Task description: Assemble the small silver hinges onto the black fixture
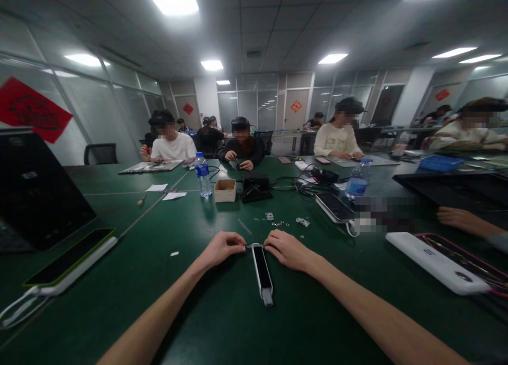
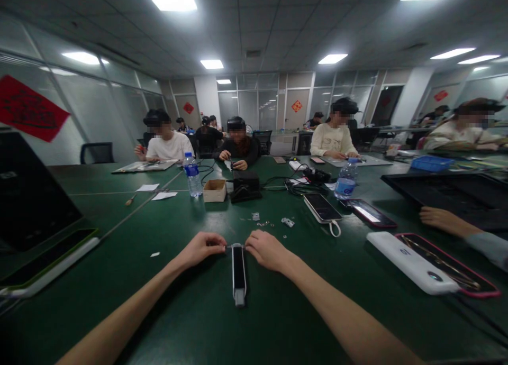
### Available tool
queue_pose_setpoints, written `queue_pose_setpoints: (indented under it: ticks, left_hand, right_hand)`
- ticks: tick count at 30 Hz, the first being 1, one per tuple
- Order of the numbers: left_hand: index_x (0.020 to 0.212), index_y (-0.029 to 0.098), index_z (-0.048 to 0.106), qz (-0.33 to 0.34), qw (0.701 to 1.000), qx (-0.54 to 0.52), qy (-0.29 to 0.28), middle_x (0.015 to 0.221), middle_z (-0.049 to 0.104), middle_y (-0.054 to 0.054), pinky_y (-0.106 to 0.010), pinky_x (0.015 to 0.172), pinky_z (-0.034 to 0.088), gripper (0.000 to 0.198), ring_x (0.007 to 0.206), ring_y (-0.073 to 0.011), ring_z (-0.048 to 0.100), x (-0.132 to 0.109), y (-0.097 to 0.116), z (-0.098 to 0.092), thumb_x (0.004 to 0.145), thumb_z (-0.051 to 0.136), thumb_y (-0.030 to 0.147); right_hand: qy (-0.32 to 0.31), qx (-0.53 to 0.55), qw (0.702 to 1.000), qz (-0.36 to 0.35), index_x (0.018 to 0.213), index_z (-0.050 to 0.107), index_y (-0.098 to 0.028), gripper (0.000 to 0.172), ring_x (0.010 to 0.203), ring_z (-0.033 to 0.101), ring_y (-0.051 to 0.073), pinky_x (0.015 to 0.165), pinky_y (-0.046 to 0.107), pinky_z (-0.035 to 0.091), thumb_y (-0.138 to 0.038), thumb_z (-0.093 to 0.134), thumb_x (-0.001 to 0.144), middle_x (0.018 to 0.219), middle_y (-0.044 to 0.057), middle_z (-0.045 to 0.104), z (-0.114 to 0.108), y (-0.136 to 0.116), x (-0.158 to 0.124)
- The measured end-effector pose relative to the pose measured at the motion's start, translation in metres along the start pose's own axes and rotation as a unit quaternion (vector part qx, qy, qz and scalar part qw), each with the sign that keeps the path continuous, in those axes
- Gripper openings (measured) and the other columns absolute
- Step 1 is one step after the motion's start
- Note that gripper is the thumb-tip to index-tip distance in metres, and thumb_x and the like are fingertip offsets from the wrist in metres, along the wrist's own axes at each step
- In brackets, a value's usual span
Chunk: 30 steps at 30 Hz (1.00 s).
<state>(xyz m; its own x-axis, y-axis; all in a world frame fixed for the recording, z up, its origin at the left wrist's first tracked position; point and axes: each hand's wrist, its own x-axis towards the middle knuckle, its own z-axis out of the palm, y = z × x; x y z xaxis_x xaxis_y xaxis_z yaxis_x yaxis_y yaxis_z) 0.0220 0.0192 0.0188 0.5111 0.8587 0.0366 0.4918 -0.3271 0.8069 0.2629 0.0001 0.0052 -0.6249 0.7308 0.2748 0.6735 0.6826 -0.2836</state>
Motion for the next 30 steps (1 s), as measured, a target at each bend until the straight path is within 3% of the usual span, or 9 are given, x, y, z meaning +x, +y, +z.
queue_pose_setpoints:
  ticks: [13, 18, 23, 30]
  left_hand:
    - [0.077, 0.016, 0.07, 0.068, 0.997, 0.022, -0.004, 0.077, 0.07, -0.001, -0.024, 0.071, 0.046, 0.014, 0.073, -0.0153, 0.062, -0.003, -0.004, 0.009, 0.077, 0.067, 0.03]
    - [0.081, 0.018, 0.071, 0.141, 0.985, 0.093, -0.019, 0.08, 0.071, -0.001, -0.023, 0.072, 0.047, 0.014, 0.074, -0.0142, 0.064, -0.003, -0.002, 0.01, 0.081, 0.065, 0.031]
    - [0.088, 0.017, 0.069, 0.248, 0.943, 0.218, -0.037, 0.081, 0.069, -0.002, -0.024, 0.074, 0.043, 0.016, 0.075, -0.0134, 0.06, -0.006, 0.003, 0.008, 0.09, 0.055, 0.025]
    - [0.091, 0.018, 0.063, 0.331, 0.845, 0.415, -0.064, 0.082, 0.068, -0.002, -0.027, 0.072, 0.034, 0.02, 0.075, -0.0143, 0.053, -0.016, 0.024, 0.004, 0.094, 0.044, 0.012]
  right_hand:
    - [-0.001, 0.065, 0.997, 0.041, 0.102, 0.064, -0.015, 0.022, 0.091, 0.054, 0.017, 0.079, 0.031, 0.047, -0.022, 0.044, 0.093, 0.101, 0.008, 0.057, 0.0, 0.002, -0.001]
    - [0.006, 0.056, 0.998, 0.025, 0.101, 0.065, -0.015, 0.023, 0.09, 0.054, 0.017, 0.08, 0.031, 0.047, -0.019, 0.044, 0.093, 0.099, 0.008, 0.058, 0.0, 0.003, 0.0]
    - [0.025, 0.059, 0.998, 0.015, 0.101, 0.066, -0.015, 0.022, 0.088, 0.055, 0.016, 0.078, 0.03, 0.047, -0.019, 0.045, 0.092, 0.095, 0.008, 0.059, 0.005, 0.009, 0.0]
    - [0.051, 0.056, 0.997, -0.021, 0.097, 0.069, -0.016, 0.023, 0.084, 0.055, 0.015, 0.077, 0.027, 0.046, -0.017, 0.046, 0.091, 0.09, 0.007, 0.06, 0.017, 0.016, 0.001]
